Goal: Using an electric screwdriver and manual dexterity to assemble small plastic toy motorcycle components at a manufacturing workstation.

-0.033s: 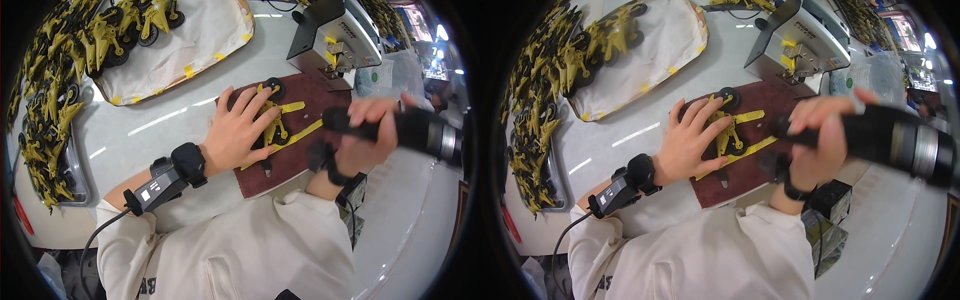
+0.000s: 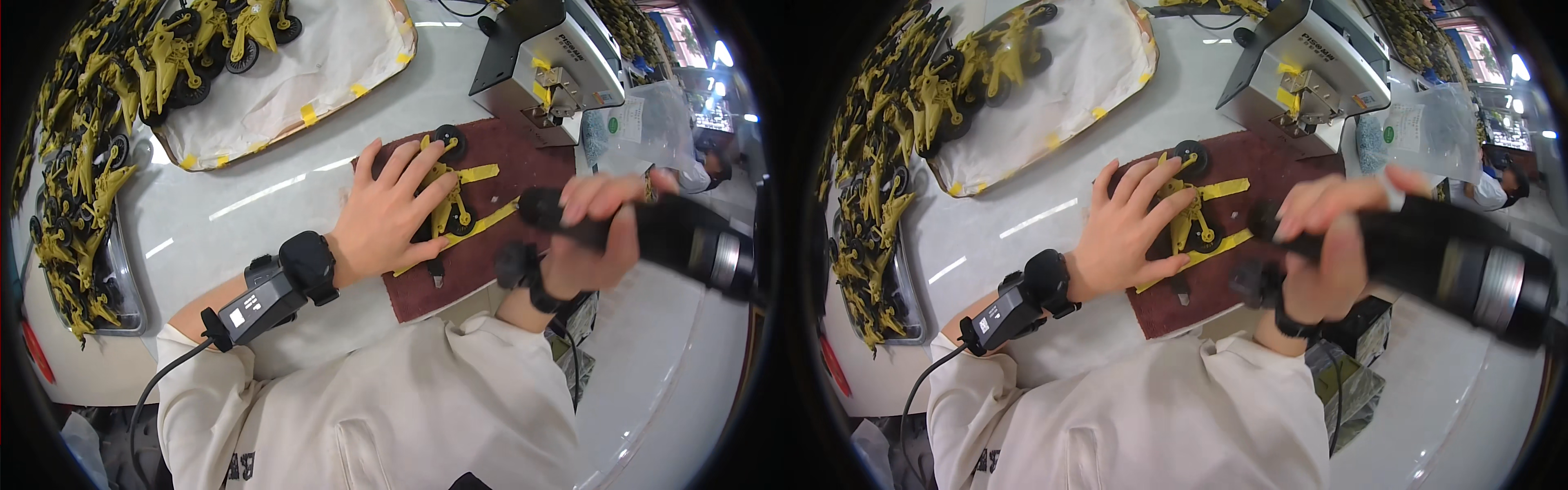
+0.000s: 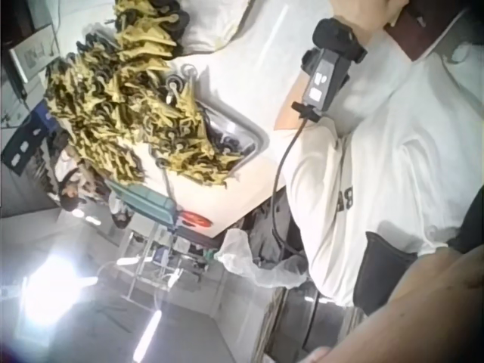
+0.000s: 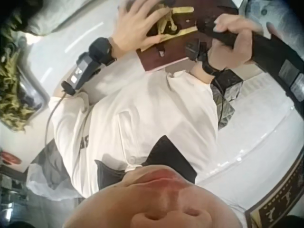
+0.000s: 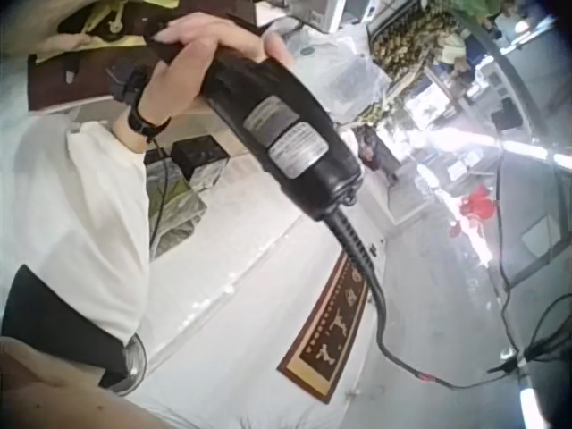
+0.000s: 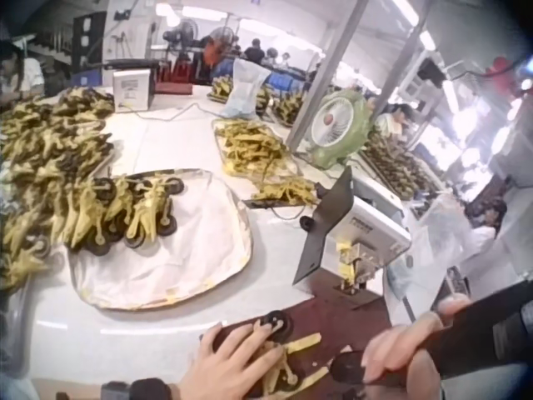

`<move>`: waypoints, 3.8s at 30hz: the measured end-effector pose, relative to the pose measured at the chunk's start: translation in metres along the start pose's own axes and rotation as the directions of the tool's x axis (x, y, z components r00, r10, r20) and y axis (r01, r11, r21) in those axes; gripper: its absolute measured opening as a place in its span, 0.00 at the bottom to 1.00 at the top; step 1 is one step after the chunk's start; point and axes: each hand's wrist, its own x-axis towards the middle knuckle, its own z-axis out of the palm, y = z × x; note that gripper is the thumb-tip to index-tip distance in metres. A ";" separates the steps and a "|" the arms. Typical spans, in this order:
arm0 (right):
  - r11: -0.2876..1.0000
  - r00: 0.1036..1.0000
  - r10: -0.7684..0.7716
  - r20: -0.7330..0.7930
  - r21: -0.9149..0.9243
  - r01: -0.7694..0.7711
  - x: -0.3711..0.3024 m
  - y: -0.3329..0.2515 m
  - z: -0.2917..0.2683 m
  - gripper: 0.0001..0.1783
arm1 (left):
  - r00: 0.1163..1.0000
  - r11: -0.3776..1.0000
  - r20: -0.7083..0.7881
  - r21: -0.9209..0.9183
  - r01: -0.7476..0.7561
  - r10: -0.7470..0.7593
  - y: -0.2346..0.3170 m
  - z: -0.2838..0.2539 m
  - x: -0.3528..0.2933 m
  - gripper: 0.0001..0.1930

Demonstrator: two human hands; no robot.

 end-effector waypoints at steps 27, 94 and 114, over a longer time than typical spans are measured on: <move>0.978 0.935 -0.185 -0.301 -0.154 0.143 0.028 0.003 -0.011 0.27 | 0.999 0.998 -0.016 -0.042 -0.050 0.049 0.004 0.000 0.003 0.33; 0.798 0.901 0.411 0.139 -0.534 -0.281 -0.037 -0.005 0.021 0.15 | 0.657 0.025 0.742 -0.660 0.751 -0.132 0.026 -0.056 0.011 0.33; 0.758 0.738 0.652 0.173 -0.153 -0.634 -0.030 0.037 0.008 0.20 | 0.929 0.664 0.276 -0.651 0.368 -0.245 0.005 -0.053 0.015 0.13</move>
